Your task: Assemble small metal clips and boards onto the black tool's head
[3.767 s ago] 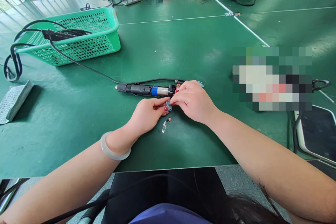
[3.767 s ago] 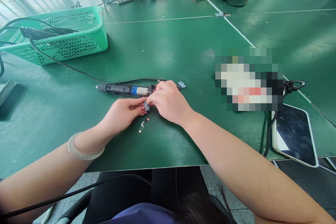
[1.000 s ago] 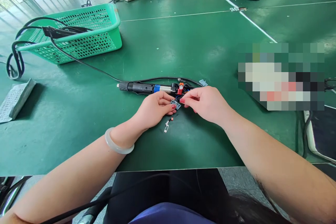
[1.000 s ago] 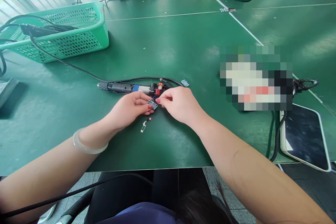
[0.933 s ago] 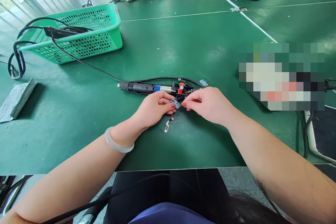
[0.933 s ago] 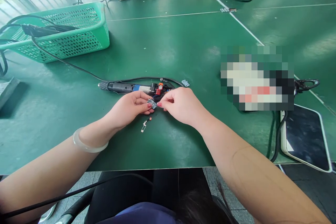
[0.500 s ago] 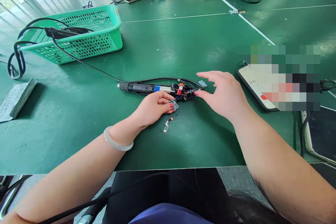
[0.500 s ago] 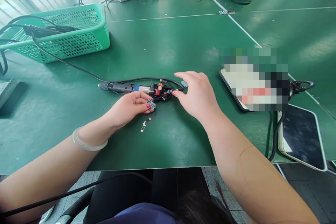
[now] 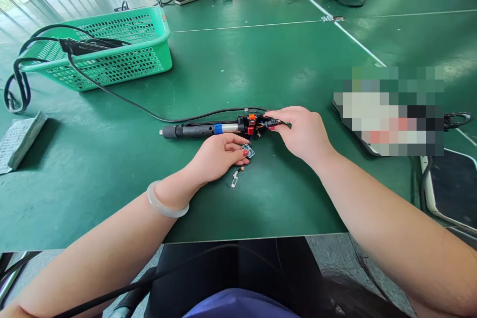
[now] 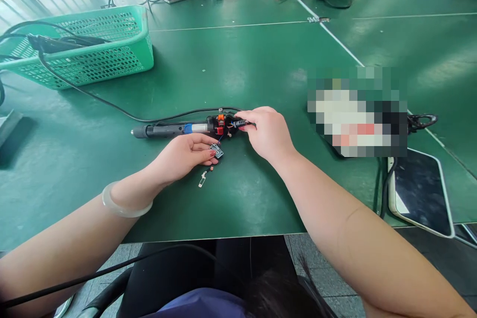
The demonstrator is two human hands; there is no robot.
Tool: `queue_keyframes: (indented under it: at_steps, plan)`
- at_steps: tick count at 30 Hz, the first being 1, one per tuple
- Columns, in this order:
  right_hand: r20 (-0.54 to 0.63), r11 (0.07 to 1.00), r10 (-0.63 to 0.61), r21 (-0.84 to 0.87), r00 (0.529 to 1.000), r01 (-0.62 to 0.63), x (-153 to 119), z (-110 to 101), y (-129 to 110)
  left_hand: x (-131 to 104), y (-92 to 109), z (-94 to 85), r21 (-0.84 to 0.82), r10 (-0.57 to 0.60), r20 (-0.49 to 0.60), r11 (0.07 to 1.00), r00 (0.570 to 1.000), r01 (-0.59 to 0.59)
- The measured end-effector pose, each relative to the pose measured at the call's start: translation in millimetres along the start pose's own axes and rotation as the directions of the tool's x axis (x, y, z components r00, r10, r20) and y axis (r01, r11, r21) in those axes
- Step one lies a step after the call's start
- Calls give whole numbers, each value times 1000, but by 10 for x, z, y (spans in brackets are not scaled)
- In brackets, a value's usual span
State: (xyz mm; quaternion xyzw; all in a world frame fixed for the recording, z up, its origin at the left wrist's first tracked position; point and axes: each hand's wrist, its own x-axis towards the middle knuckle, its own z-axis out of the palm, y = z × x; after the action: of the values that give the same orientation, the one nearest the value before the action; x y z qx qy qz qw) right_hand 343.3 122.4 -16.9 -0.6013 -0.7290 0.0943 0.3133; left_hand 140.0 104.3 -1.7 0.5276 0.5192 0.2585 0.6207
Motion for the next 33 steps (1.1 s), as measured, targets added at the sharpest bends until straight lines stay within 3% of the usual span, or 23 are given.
queue_keyframes:
  at_steps: [4,12,16,21,24,26,28,31,33]
  plan:
    - [23,995,-55,79,998,53,19,36,-16,9,-3,2,-11,-15,-7,1000,1000,15]
    - [176,983,16,178,984,-48,3,-62,6,-36,17,-6,45,-29,8,999,1000,28]
    - [237,994,-33,112,971,7,-21,-89,4,-65,28,-12,53,-24,2,998,1000,24]
    - [107,994,-108,-7,988,110,-89,-108,-109,-46,11,-9,22,-18,-25,1000,1000,18]
    - [-59,985,-165,40,984,168,-126,-174,-185,-34,0,-9,-3,-32,-34,999,999,32]
    - [-75,966,-223,114,972,231,-151,-216,-215,-30,-8,-13,-21,-37,-34,999,999,37]
    - [46,929,-327,197,944,312,-181,-223,-234,-27,-14,-19,-36,-38,-32,999,999,37]
    - [300,878,-468,262,831,400,-231,-157,-264,-24,-17,-28,-17,-31,-35,999,999,30]
    - [388,867,-498,254,775,429,-259,-87,-290,-26,-15,-35,29,-14,-39,999,999,15]
